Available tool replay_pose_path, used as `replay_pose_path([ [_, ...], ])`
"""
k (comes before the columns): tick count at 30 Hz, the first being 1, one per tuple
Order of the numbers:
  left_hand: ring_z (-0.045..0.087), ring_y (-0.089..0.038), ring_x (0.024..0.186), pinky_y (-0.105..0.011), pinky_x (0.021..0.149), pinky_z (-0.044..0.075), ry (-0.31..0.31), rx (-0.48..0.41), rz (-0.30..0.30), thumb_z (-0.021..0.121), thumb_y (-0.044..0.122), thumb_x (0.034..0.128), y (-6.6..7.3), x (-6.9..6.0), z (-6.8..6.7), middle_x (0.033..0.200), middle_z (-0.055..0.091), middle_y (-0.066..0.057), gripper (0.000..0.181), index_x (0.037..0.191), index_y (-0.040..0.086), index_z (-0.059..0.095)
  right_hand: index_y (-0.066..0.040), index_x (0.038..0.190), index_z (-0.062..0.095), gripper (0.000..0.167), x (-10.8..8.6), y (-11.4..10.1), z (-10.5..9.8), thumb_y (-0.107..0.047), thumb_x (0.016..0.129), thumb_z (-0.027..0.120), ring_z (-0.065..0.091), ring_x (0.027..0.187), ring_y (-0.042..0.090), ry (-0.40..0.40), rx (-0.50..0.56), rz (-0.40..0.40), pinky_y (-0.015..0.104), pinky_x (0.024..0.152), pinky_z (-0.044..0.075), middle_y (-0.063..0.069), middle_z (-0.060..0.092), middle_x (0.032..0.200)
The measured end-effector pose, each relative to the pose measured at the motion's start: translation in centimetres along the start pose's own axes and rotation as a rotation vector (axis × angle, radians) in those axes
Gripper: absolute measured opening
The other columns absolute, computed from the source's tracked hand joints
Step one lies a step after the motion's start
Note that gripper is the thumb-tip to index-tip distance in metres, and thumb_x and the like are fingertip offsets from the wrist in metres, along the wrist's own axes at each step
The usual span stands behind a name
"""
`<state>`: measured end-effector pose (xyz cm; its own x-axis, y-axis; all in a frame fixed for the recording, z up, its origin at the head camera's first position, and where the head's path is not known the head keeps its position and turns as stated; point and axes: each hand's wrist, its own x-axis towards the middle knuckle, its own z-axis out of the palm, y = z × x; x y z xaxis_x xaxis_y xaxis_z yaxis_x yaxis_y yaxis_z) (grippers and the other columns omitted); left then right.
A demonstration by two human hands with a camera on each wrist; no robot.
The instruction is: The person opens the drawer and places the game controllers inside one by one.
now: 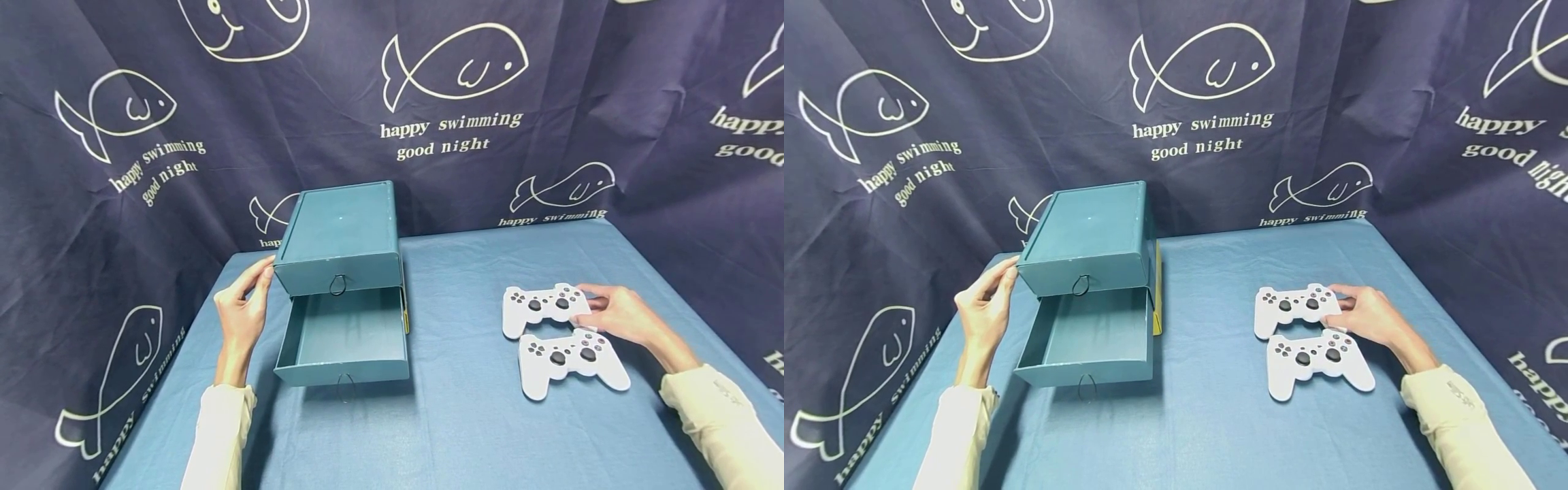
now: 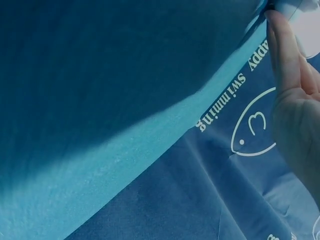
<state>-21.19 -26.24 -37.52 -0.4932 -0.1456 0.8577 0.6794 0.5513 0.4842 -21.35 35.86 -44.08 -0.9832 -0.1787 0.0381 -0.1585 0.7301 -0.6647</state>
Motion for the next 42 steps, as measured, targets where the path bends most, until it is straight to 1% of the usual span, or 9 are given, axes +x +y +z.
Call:
replay_pose_path([
  [4, 0.073, -0.006, 0.089, -0.013, 0.081, 0.048, 0.008, 0.010, 0.001, 0.072, -0.001, 0.0958, 0.2, 0.0, 0.0, 0.099, 0.076, -0.023, 0.018, 0.112, -0.006, 0.077, 0.016, 0.143, 0.048, 0.079, 0.0, -0.2, 0.1, -0.024, 0.086, 0.085, 0.069, 0.079, 0.005, 0.008, 0.018, 0.016, 0.021, 0.066, 0.053, 0.032, 0.070, 0.112],
  [8, 0.069, 0.004, 0.091, -0.012, 0.080, 0.047, 0.008, 0.010, 0.001, 0.071, -0.010, 0.0919, 0.2, 0.1, 0.0, 0.098, 0.075, -0.023, 0.020, 0.111, -0.007, 0.077, 0.015, 0.144, 0.047, 0.079, -0.1, -0.4, 0.1, -0.024, 0.087, 0.084, 0.070, 0.076, 0.006, 0.023, 0.023, 0.030, 0.022, 0.065, 0.053, 0.034, 0.069, 0.113],
  [11, 0.069, 0.004, 0.090, -0.013, 0.080, 0.048, 0.006, 0.007, 0.003, 0.072, -0.008, 0.0928, 0.1, 0.0, 0.0, 0.099, 0.076, -0.022, 0.020, 0.112, -0.006, 0.077, 0.014, 0.144, 0.048, 0.079, -0.1, -0.6, 0.1, -0.026, 0.087, 0.084, 0.069, 0.081, 0.006, 0.033, 0.016, 0.040, 0.021, 0.066, 0.053, 0.033, 0.069, 0.114],
  [17, 0.070, 0.002, 0.091, -0.013, 0.081, 0.048, 0.004, 0.002, 0.000, 0.072, -0.006, 0.0933, 0.2, 0.1, 0.0, 0.100, 0.076, -0.020, 0.019, 0.111, -0.005, 0.078, 0.010, 0.144, 0.051, 0.077, -0.1, -1.1, 0.1, -0.030, 0.087, 0.084, 0.070, 0.105, 0.032, 0.067, -0.032, 0.040, 0.011, 0.071, 0.045, 0.030, 0.070, 0.114],
  [19, 0.070, 0.002, 0.092, -0.013, 0.082, 0.049, -0.001, -0.005, -0.001, 0.073, -0.008, 0.0922, 0.2, 0.1, -0.1, 0.100, 0.077, -0.019, 0.021, 0.112, -0.004, 0.078, 0.010, 0.145, 0.051, 0.077, -0.1, -1.3, 0.1, -0.030, 0.088, 0.084, 0.068, 0.108, 0.035, 0.074, -0.031, 0.035, 0.010, 0.071, 0.044, 0.030, 0.070, 0.114],
  [26, 0.071, -0.001, 0.093, -0.015, 0.084, 0.050, -0.003, -0.013, -0.004, 0.073, 0.002, 0.0957, 0.1, 0.1, 0.0, 0.102, 0.077, -0.017, 0.017, 0.112, -0.002, 0.078, 0.010, 0.147, 0.049, 0.079, 0.0, -2.0, -0.1, -0.028, 0.088, 0.084, 0.061, 0.092, -0.008, 0.075, 0.012, 0.040, 0.019, 0.068, 0.053, 0.030, 0.068, 0.118],
  [32, 0.070, 0.003, 0.092, -0.014, 0.083, 0.050, -0.004, -0.012, -0.001, 0.074, -0.008, 0.0914, 0.3, 0.2, 0.0, 0.101, 0.077, -0.018, 0.021, 0.111, -0.003, 0.078, 0.010, 0.148, 0.047, 0.080, -0.2, -2.8, 0.0, -0.028, 0.088, 0.084, 0.061, 0.089, -0.008, 0.068, 0.039, 0.049, 0.021, 0.068, 0.054, 0.031, 0.067, 0.119],
  [35, 0.070, 0.003, 0.092, -0.014, 0.083, 0.050, -0.003, -0.011, 0.003, 0.073, -0.009, 0.0909, 0.2, 0.2, 0.0, 0.100, 0.077, -0.018, 0.021, 0.111, -0.003, 0.078, 0.011, 0.149, 0.045, 0.081, -0.3, -3.3, 0.1, -0.026, 0.088, 0.084, 0.065, 0.089, -0.003, 0.056, 0.062, 0.046, 0.022, 0.068, 0.055, 0.032, 0.066, 0.121],
  [42, 0.070, 0.002, 0.091, -0.014, 0.082, 0.050, -0.001, -0.015, 0.002, 0.073, -0.011, 0.0907, 0.1, 0.2, 0.0, 0.099, 0.077, -0.019, 0.021, 0.110, -0.004, 0.078, 0.005, 0.147, 0.051, 0.076, -0.7, -5.0, 0.6, -0.029, 0.088, 0.084, 0.067, 0.112, 0.040, 0.079, 0.010, 0.012, 0.010, 0.073, 0.044, 0.029, 0.069, 0.117],
])
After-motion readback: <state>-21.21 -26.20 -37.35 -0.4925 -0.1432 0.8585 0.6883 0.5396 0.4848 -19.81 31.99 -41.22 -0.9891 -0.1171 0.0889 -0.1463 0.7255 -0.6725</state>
